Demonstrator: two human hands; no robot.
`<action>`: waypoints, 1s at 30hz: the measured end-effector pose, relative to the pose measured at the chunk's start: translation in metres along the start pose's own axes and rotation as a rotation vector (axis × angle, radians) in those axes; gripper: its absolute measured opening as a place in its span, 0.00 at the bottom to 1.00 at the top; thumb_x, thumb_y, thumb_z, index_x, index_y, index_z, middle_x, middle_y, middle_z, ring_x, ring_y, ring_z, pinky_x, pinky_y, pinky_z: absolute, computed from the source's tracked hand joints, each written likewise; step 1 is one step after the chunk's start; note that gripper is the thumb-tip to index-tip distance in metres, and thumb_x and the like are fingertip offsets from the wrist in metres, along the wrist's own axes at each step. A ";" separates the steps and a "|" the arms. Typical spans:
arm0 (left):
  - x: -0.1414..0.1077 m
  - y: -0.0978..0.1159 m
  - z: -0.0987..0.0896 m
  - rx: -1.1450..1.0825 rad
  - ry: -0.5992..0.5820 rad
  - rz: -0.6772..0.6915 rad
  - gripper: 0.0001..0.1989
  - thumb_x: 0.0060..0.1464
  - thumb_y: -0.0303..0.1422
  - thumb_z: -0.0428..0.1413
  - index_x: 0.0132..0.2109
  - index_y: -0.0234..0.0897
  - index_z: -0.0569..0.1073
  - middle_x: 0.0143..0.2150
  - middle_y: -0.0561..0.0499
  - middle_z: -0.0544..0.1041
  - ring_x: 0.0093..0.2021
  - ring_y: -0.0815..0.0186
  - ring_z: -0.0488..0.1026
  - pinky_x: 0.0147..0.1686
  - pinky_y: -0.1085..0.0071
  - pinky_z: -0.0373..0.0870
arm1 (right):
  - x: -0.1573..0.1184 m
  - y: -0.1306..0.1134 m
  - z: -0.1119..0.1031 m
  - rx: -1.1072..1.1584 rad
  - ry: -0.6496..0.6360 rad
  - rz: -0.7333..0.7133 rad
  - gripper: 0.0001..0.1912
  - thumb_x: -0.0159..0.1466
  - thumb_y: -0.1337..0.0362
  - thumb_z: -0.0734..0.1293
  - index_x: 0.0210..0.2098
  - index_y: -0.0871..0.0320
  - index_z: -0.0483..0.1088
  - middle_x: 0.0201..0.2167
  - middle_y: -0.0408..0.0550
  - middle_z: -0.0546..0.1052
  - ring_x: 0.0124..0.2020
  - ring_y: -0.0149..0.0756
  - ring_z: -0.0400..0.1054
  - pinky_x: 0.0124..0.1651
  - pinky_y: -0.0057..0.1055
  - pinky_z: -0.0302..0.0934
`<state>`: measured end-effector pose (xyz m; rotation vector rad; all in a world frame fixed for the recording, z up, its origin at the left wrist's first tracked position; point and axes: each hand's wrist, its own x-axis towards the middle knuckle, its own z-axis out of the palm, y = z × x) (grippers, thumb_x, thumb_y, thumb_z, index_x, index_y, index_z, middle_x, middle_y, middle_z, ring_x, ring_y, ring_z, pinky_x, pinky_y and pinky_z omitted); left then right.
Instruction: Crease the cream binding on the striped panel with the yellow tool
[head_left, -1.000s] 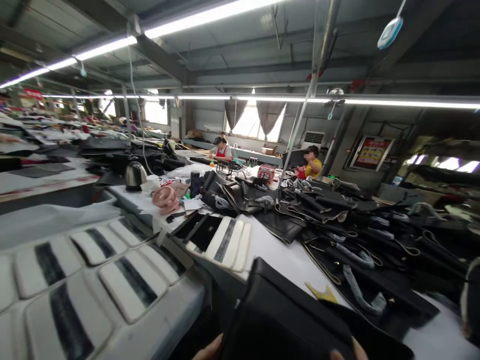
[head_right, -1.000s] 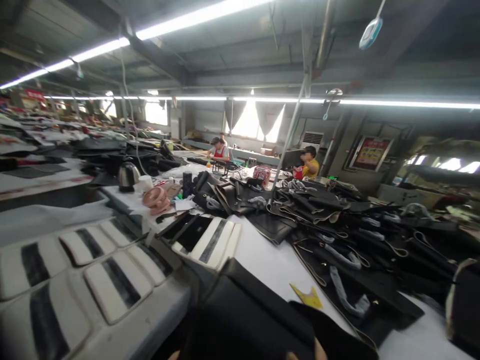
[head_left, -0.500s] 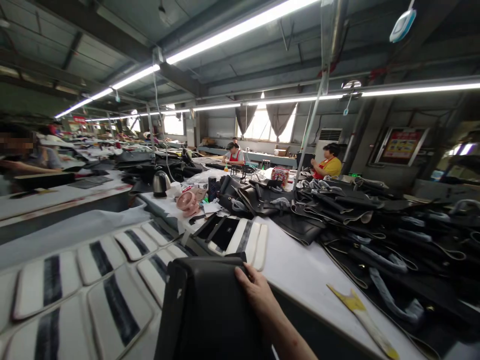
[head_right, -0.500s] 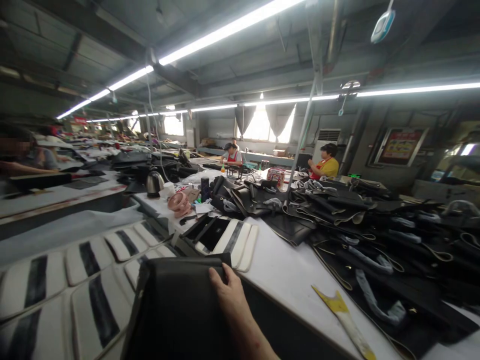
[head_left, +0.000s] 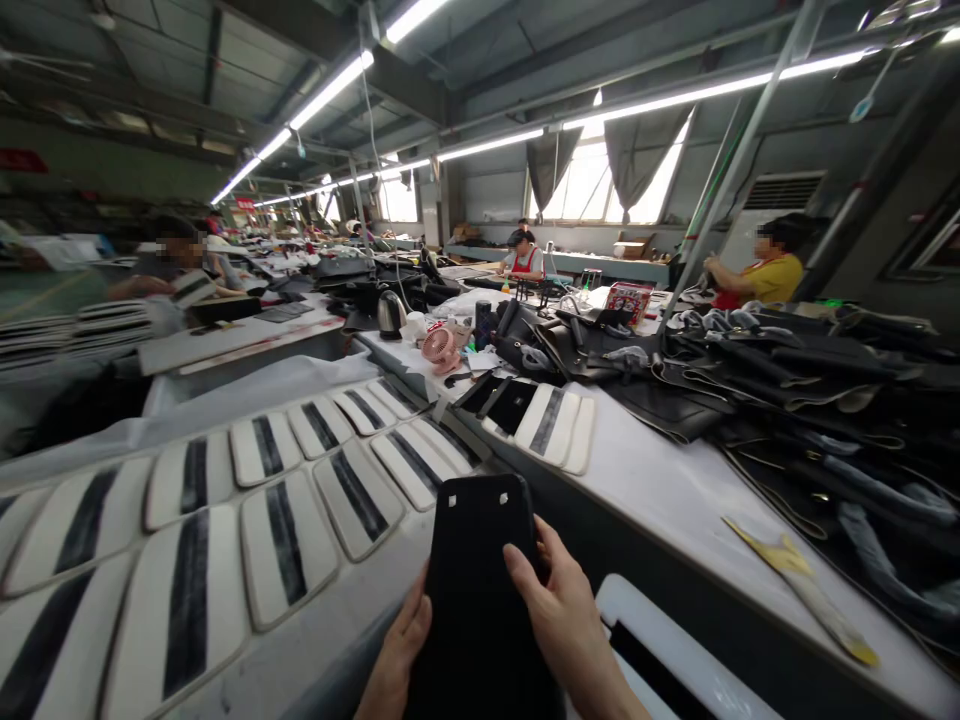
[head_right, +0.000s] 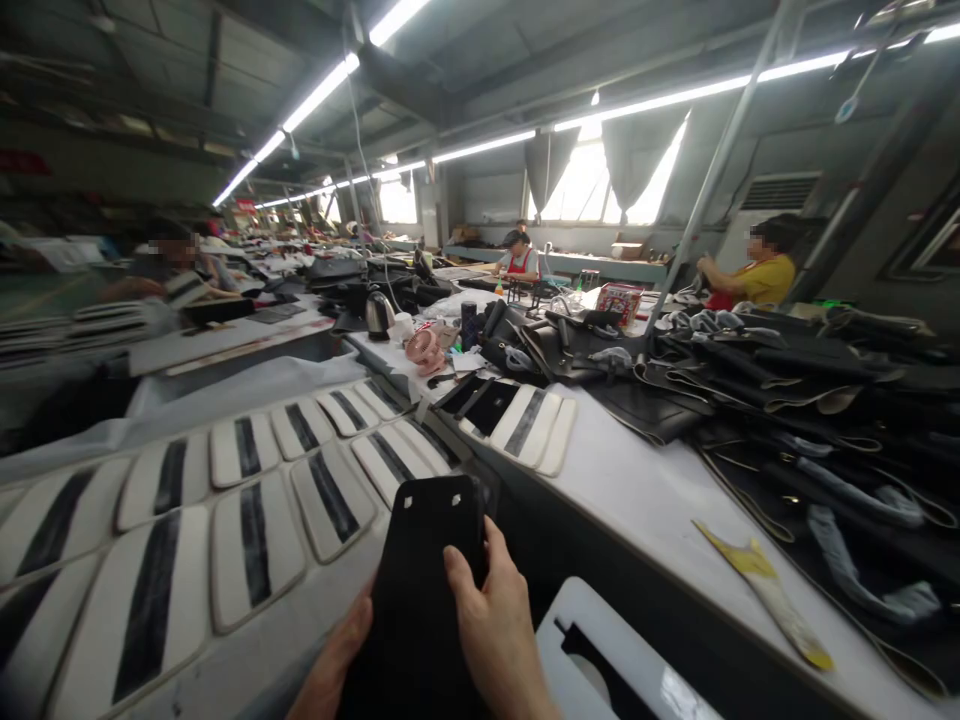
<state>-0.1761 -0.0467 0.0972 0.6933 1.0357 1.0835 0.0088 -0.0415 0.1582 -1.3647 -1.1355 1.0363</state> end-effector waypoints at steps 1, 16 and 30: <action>0.001 0.000 0.003 -0.006 0.003 0.030 0.31 0.50 0.51 0.63 0.58 0.43 0.72 0.59 0.47 0.73 0.63 0.47 0.64 0.63 0.54 0.62 | -0.003 0.005 0.004 -0.029 0.038 -0.010 0.32 0.64 0.49 0.65 0.62 0.59 0.64 0.51 0.56 0.77 0.54 0.50 0.71 0.55 0.43 0.66; 0.017 -0.027 0.023 0.445 0.154 0.400 0.22 0.52 0.48 0.62 0.48 0.37 0.78 0.42 0.49 0.78 0.44 0.58 0.74 0.47 0.66 0.69 | -0.018 0.032 -0.004 -0.367 0.245 0.083 0.22 0.69 0.46 0.53 0.39 0.56 0.67 0.31 0.53 0.78 0.33 0.46 0.72 0.35 0.36 0.60; 0.014 -0.025 0.051 0.431 0.106 0.403 0.18 0.57 0.46 0.59 0.29 0.35 0.76 0.33 0.53 0.67 0.35 0.66 0.66 0.38 0.73 0.65 | -0.024 0.063 -0.031 -0.346 0.381 0.017 0.26 0.68 0.43 0.53 0.24 0.54 0.61 0.21 0.43 0.67 0.24 0.36 0.60 0.30 0.33 0.50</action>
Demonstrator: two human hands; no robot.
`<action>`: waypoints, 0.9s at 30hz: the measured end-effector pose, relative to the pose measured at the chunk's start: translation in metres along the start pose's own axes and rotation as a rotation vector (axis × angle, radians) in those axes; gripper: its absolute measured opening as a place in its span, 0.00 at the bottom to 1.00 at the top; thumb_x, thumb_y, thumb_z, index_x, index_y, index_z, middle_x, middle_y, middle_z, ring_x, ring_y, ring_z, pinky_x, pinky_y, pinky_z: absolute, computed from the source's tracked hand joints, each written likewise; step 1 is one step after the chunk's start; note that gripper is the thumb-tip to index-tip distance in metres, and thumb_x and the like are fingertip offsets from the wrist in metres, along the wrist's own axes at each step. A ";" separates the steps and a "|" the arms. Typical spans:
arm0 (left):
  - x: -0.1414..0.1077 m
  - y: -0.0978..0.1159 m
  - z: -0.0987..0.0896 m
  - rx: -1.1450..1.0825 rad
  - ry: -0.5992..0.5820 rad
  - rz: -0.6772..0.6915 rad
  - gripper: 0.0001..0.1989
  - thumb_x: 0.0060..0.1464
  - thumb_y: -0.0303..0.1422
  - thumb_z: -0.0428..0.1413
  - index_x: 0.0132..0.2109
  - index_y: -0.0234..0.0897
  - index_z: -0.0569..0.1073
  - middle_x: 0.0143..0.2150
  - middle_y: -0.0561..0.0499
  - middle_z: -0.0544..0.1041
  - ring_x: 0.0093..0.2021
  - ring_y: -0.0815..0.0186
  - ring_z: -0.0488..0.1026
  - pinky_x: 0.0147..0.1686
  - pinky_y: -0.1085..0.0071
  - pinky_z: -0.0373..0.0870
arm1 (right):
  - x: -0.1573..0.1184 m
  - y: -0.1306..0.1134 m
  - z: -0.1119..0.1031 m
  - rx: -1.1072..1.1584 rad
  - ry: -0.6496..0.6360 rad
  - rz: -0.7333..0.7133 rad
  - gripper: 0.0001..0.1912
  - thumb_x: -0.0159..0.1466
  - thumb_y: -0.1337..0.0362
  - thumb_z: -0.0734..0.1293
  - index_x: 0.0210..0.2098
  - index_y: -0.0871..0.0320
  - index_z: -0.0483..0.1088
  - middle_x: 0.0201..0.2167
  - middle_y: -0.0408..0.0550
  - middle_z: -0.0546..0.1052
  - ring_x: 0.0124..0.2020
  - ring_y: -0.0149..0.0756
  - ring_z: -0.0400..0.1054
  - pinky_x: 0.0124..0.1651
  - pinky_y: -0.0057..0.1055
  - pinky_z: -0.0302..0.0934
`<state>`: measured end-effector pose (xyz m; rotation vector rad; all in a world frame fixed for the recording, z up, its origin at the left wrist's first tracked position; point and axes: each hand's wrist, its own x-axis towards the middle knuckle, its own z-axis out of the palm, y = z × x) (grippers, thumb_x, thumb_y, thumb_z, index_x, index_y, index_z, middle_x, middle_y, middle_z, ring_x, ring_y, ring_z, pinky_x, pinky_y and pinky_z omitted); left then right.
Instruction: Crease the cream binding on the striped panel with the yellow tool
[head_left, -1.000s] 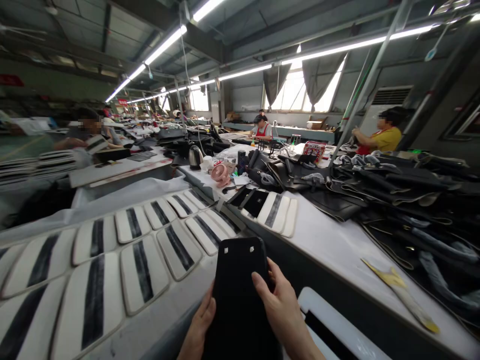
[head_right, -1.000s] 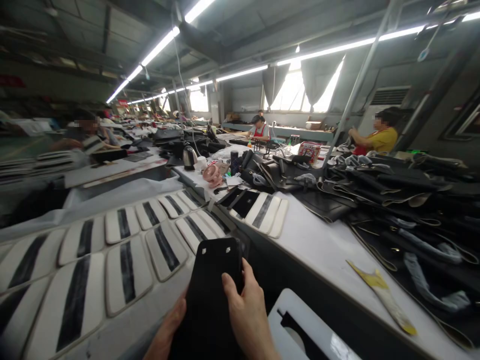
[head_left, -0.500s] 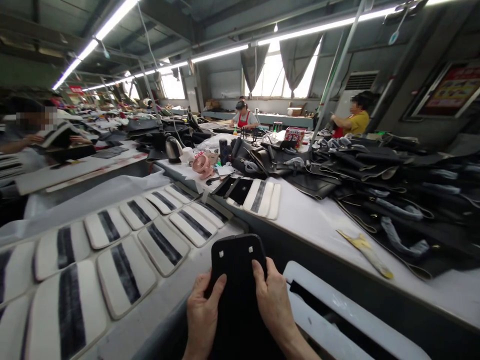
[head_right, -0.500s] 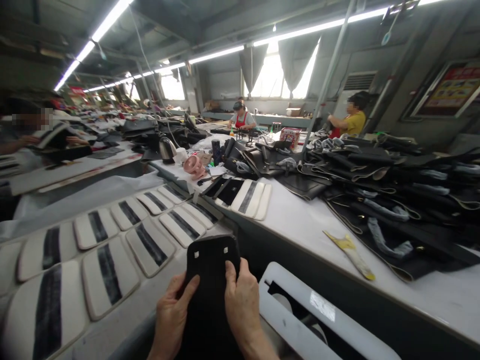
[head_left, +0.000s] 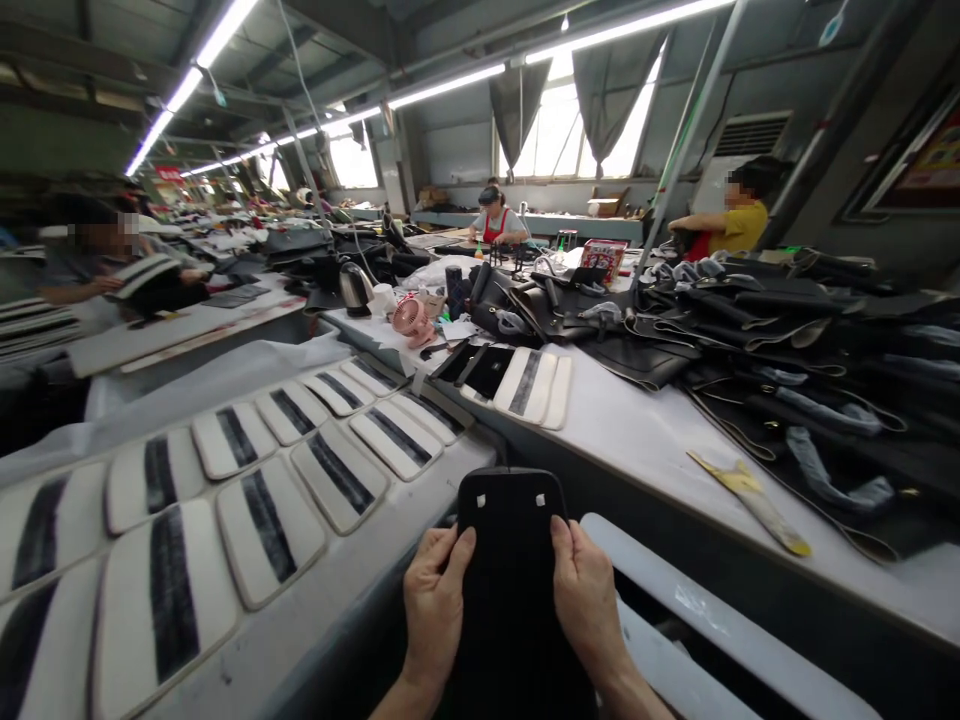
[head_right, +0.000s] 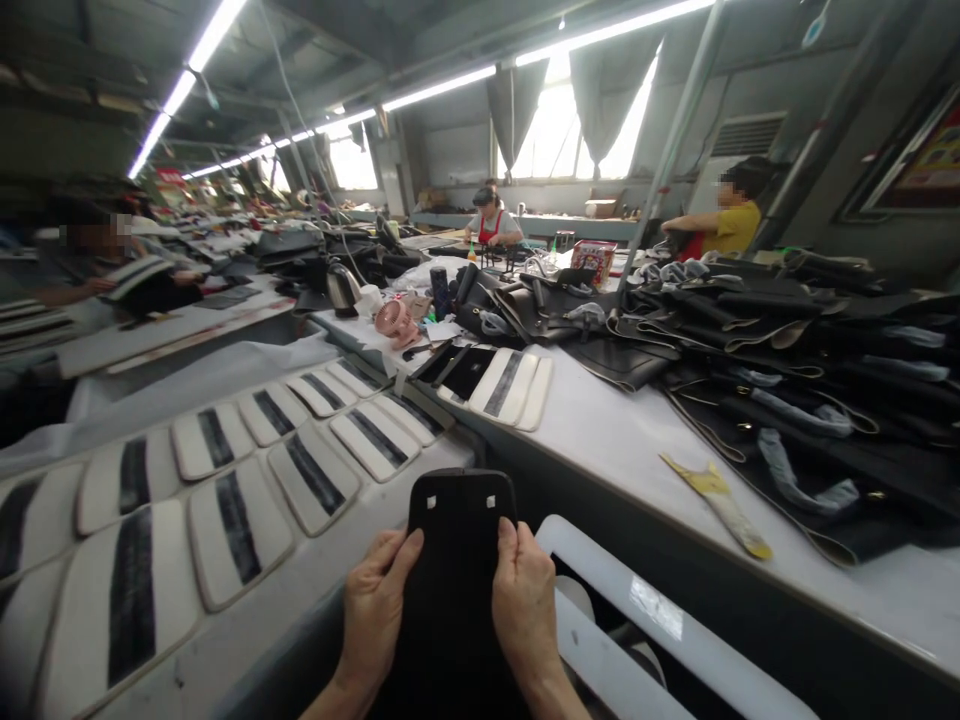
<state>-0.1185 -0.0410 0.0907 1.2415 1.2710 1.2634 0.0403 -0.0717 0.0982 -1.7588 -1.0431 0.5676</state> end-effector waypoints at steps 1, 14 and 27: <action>0.000 0.000 0.000 0.002 -0.009 0.006 0.18 0.57 0.46 0.59 0.29 0.35 0.76 0.33 0.52 0.68 0.36 0.66 0.66 0.38 0.73 0.65 | 0.000 0.003 -0.001 0.012 -0.014 0.012 0.26 0.68 0.42 0.53 0.24 0.54 0.61 0.21 0.43 0.67 0.24 0.36 0.60 0.31 0.33 0.51; 0.031 -0.005 -0.007 -0.020 -0.072 0.035 0.23 0.57 0.46 0.59 0.53 0.35 0.74 0.35 0.49 0.75 0.35 0.62 0.72 0.36 0.70 0.69 | 0.003 0.008 0.001 0.204 -0.158 0.076 0.27 0.66 0.39 0.55 0.24 0.55 0.61 0.21 0.42 0.64 0.25 0.34 0.59 0.30 0.30 0.55; 0.044 0.015 0.005 -0.023 -0.023 0.103 0.16 0.55 0.46 0.61 0.36 0.38 0.70 0.29 0.55 0.71 0.30 0.68 0.69 0.31 0.75 0.67 | 0.016 -0.029 0.003 0.101 -0.049 -0.024 0.21 0.69 0.44 0.54 0.30 0.53 0.59 0.19 0.39 0.64 0.21 0.33 0.59 0.26 0.30 0.49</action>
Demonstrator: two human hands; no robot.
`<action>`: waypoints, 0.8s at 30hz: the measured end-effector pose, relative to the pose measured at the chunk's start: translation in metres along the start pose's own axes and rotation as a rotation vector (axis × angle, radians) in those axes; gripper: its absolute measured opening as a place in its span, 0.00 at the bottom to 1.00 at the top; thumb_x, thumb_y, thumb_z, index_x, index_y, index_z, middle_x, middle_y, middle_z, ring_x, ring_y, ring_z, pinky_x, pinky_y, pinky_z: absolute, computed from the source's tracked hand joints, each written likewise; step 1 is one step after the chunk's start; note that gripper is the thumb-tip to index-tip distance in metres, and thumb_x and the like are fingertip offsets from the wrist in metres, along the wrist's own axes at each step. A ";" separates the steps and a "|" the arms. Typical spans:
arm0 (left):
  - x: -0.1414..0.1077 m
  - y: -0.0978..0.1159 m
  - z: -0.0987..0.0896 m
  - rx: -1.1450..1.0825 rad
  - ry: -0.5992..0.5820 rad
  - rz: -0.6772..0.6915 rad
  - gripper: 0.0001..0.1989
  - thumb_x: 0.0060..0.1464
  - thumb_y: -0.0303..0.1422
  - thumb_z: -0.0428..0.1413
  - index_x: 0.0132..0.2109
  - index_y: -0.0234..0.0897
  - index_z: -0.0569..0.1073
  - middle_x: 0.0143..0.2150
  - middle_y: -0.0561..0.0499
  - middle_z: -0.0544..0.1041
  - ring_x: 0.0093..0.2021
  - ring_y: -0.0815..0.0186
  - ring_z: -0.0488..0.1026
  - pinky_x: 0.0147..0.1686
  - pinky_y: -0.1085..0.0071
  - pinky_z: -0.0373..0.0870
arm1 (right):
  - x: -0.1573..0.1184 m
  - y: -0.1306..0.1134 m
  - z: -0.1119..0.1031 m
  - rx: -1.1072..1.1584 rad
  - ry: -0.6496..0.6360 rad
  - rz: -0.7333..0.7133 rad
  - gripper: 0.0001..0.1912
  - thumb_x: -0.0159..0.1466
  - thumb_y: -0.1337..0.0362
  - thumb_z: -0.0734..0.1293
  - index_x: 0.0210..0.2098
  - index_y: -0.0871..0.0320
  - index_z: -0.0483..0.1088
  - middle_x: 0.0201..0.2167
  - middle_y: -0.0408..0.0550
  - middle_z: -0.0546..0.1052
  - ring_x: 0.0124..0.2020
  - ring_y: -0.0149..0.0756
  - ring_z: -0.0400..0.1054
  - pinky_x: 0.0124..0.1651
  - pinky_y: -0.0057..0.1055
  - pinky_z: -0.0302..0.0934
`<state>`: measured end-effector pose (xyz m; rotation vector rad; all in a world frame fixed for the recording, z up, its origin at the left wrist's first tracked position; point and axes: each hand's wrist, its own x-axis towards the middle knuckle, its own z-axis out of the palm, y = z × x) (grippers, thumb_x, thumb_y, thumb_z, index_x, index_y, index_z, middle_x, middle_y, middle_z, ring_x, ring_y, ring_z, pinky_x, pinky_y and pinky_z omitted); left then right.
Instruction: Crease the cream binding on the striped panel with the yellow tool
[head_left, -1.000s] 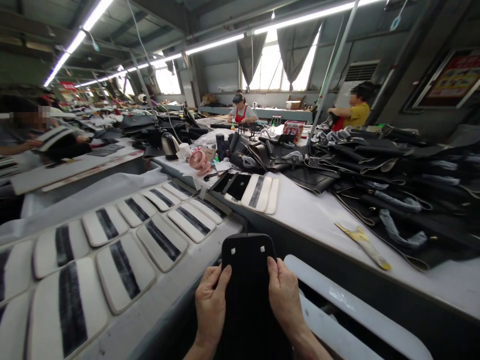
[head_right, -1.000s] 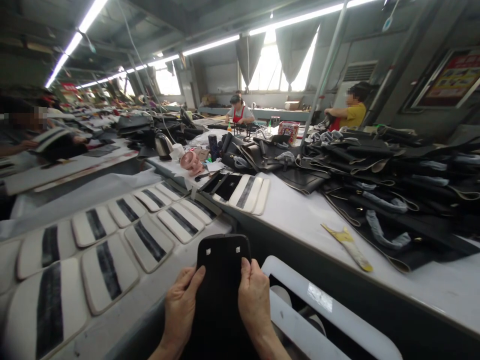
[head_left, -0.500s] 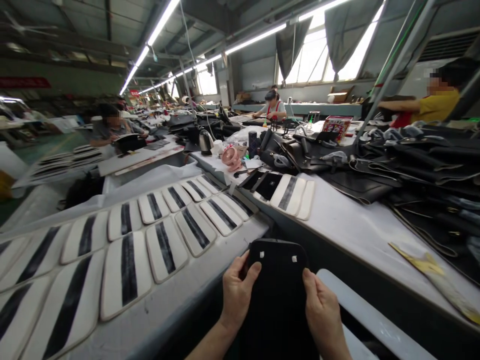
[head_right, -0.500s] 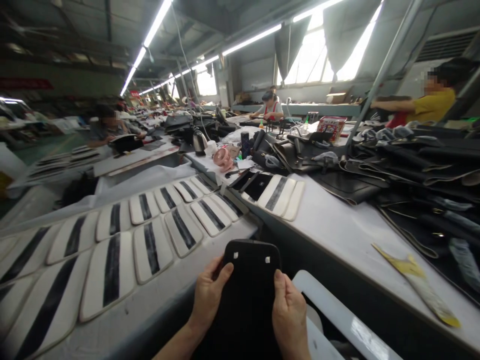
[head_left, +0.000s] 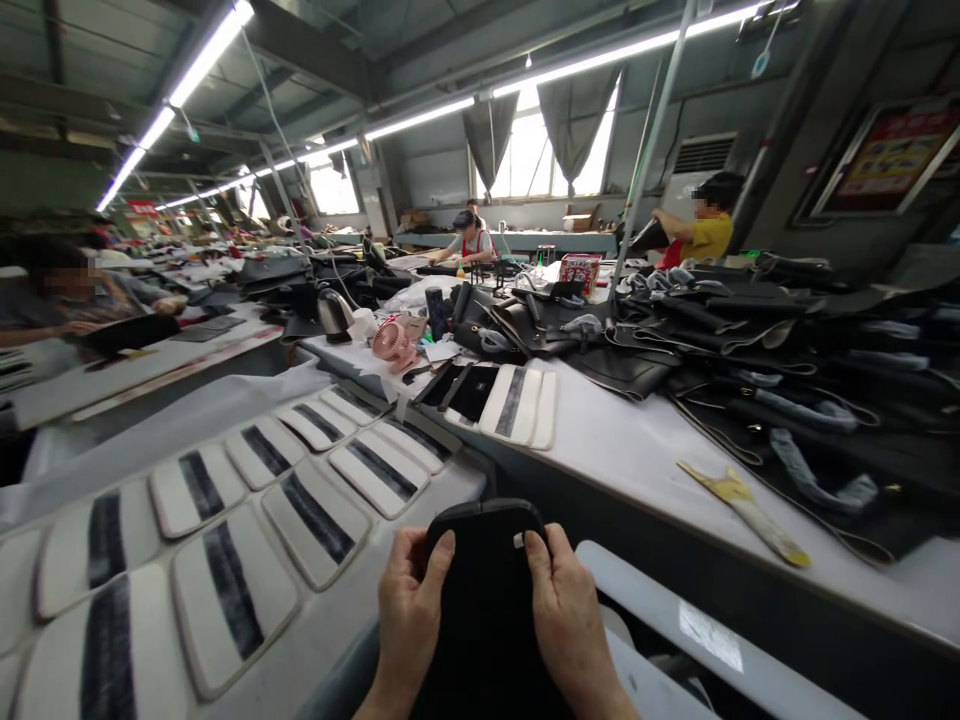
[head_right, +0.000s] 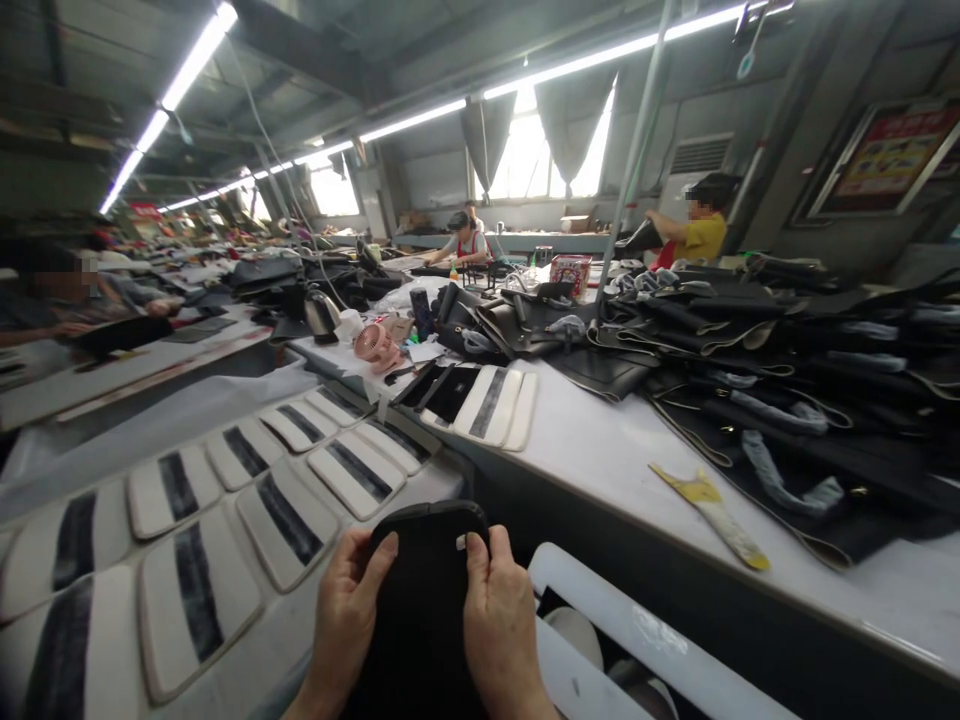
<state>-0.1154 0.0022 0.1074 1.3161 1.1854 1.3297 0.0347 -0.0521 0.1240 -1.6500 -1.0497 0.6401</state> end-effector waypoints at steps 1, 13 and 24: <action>-0.001 0.000 0.000 -0.004 0.007 -0.005 0.16 0.54 0.46 0.61 0.36 0.38 0.69 0.28 0.56 0.70 0.30 0.68 0.68 0.31 0.75 0.67 | 0.001 0.002 0.001 0.006 0.001 -0.018 0.22 0.69 0.44 0.54 0.29 0.53 0.59 0.19 0.38 0.63 0.21 0.33 0.58 0.26 0.30 0.49; 0.059 0.057 -0.021 0.206 -0.587 0.309 0.17 0.60 0.43 0.56 0.53 0.40 0.74 0.56 0.45 0.72 0.53 0.58 0.70 0.51 0.66 0.66 | -0.012 0.014 -0.002 0.074 -0.048 -0.252 0.18 0.72 0.53 0.55 0.28 0.54 0.59 0.19 0.36 0.60 0.18 0.28 0.56 0.23 0.28 0.47; 0.088 0.101 0.030 0.458 -1.462 0.312 0.14 0.62 0.38 0.56 0.49 0.36 0.77 0.36 0.51 0.79 0.37 0.67 0.74 0.39 0.76 0.68 | -0.021 0.004 0.000 0.038 0.005 -0.433 0.15 0.72 0.60 0.55 0.29 0.55 0.61 0.17 0.37 0.63 0.16 0.27 0.58 0.21 0.27 0.47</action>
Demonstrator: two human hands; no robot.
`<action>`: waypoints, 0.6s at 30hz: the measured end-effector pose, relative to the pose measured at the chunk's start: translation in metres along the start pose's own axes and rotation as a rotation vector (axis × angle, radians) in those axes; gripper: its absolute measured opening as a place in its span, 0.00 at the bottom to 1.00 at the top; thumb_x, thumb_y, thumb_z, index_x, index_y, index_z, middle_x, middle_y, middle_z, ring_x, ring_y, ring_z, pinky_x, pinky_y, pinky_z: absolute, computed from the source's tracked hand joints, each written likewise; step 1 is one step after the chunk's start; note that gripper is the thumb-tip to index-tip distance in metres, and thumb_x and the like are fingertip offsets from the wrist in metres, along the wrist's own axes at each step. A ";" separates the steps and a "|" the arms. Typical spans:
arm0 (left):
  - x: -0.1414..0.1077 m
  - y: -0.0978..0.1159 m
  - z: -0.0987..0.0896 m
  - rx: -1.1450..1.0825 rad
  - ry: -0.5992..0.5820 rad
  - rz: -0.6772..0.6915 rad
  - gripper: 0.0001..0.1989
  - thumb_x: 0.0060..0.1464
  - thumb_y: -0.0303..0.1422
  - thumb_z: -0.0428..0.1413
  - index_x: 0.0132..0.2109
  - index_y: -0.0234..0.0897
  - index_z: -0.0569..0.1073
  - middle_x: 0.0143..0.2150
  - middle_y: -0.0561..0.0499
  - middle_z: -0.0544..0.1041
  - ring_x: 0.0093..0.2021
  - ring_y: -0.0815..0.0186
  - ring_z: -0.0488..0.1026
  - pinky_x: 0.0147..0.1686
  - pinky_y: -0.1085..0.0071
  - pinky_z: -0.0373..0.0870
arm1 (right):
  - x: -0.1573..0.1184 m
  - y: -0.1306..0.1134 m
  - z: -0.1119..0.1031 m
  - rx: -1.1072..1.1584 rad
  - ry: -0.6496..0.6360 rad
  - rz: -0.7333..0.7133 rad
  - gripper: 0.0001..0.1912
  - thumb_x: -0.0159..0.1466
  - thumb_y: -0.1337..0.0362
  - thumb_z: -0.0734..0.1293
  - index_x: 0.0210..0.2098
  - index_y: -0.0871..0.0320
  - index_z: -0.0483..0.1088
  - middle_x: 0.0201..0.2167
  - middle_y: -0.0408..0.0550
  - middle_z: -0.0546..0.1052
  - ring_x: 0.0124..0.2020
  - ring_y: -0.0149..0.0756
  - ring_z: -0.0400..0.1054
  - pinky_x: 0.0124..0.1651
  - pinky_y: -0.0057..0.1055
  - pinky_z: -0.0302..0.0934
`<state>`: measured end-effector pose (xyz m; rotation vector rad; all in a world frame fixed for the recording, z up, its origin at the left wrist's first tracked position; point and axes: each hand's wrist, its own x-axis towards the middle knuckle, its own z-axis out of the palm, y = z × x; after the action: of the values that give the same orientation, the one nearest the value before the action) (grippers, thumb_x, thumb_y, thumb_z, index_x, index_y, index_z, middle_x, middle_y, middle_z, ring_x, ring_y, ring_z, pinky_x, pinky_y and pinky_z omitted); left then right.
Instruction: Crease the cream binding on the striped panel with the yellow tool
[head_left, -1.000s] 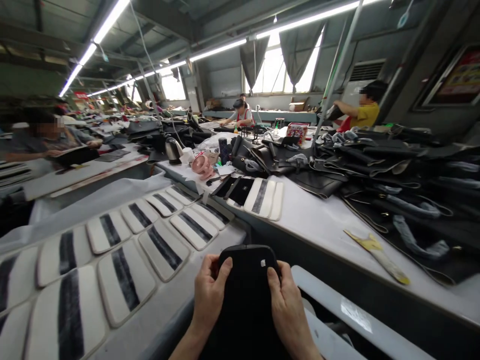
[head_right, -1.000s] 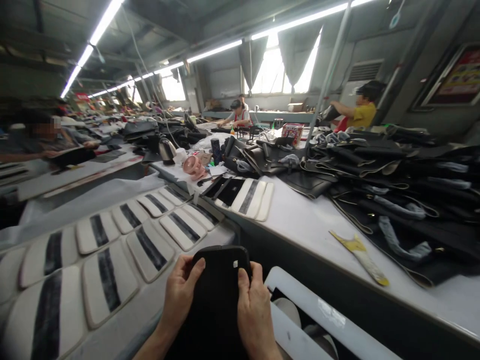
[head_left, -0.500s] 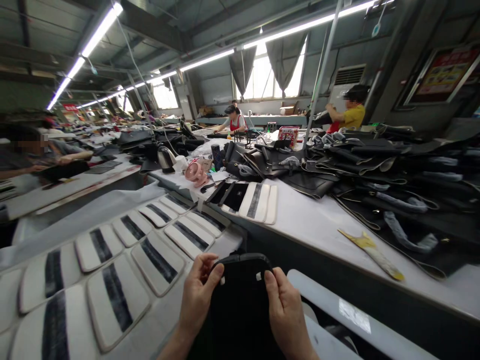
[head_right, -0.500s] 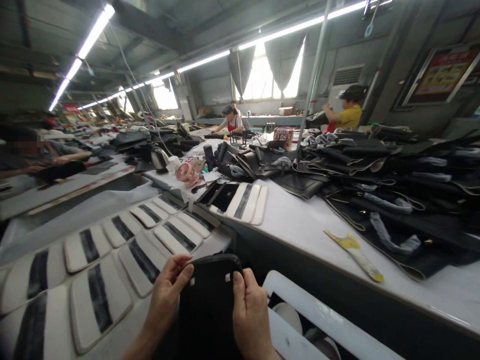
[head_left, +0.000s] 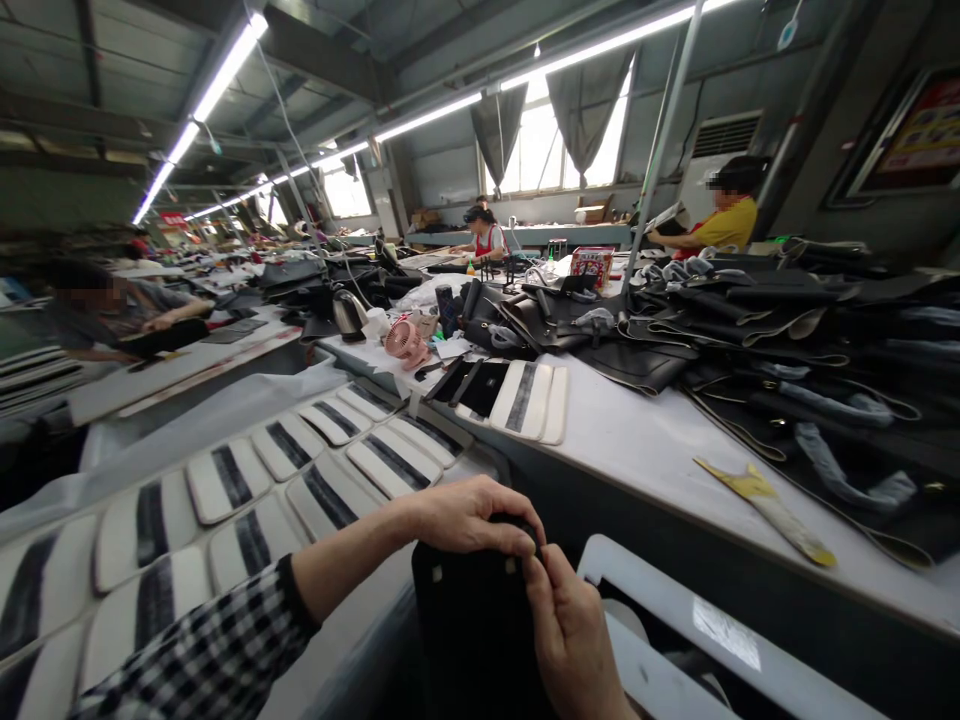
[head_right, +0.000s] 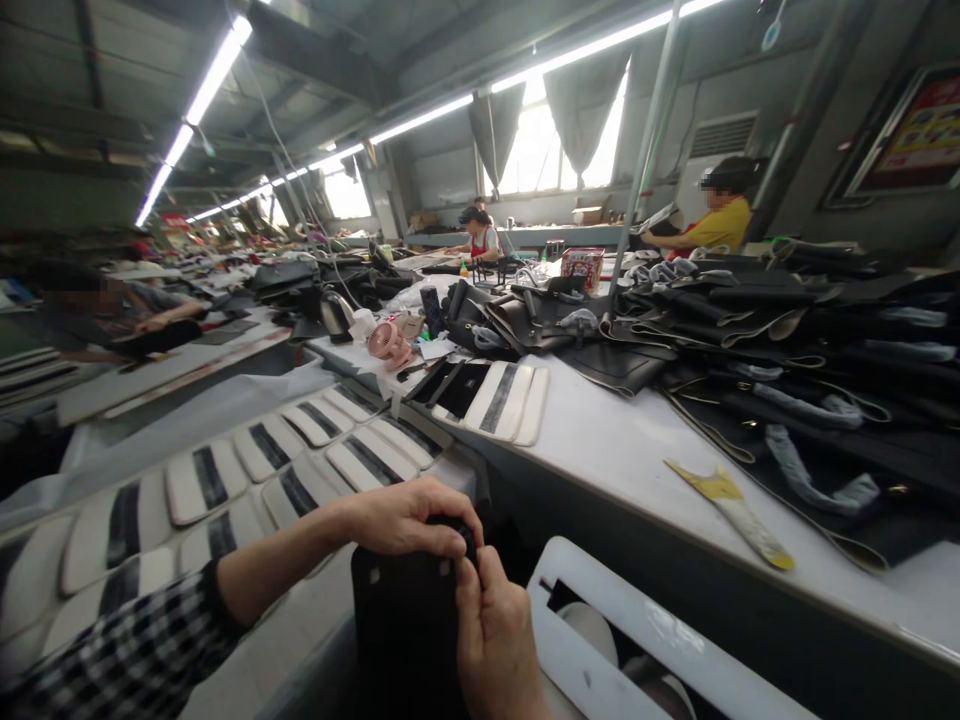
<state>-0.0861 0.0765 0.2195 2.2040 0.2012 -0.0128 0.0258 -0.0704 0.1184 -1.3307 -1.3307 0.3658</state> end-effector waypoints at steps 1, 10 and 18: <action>-0.002 -0.001 0.002 -0.009 0.004 -0.008 0.14 0.62 0.38 0.55 0.49 0.36 0.77 0.36 0.51 0.78 0.36 0.67 0.74 0.38 0.76 0.68 | -0.001 0.000 0.001 -0.006 0.002 -0.009 0.14 0.72 0.61 0.55 0.29 0.55 0.60 0.17 0.37 0.63 0.16 0.27 0.58 0.20 0.26 0.46; -0.013 -0.004 0.009 0.003 0.107 -0.002 0.11 0.60 0.37 0.58 0.46 0.37 0.78 0.39 0.50 0.79 0.41 0.66 0.75 0.43 0.75 0.68 | -0.003 -0.003 0.006 -0.062 0.011 -0.052 0.13 0.72 0.62 0.55 0.31 0.55 0.60 0.16 0.37 0.65 0.14 0.28 0.60 0.19 0.28 0.45; -0.009 -0.006 -0.018 -0.171 -0.042 -0.175 0.14 0.60 0.38 0.57 0.44 0.32 0.80 0.37 0.48 0.81 0.36 0.67 0.75 0.37 0.77 0.68 | -0.004 -0.003 0.011 -0.052 -0.046 -0.087 0.12 0.72 0.62 0.55 0.31 0.54 0.60 0.16 0.36 0.65 0.14 0.29 0.60 0.19 0.28 0.46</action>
<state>-0.0970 0.0925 0.2263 2.0087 0.3579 -0.1333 0.0135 -0.0692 0.1161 -1.3087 -1.4402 0.3053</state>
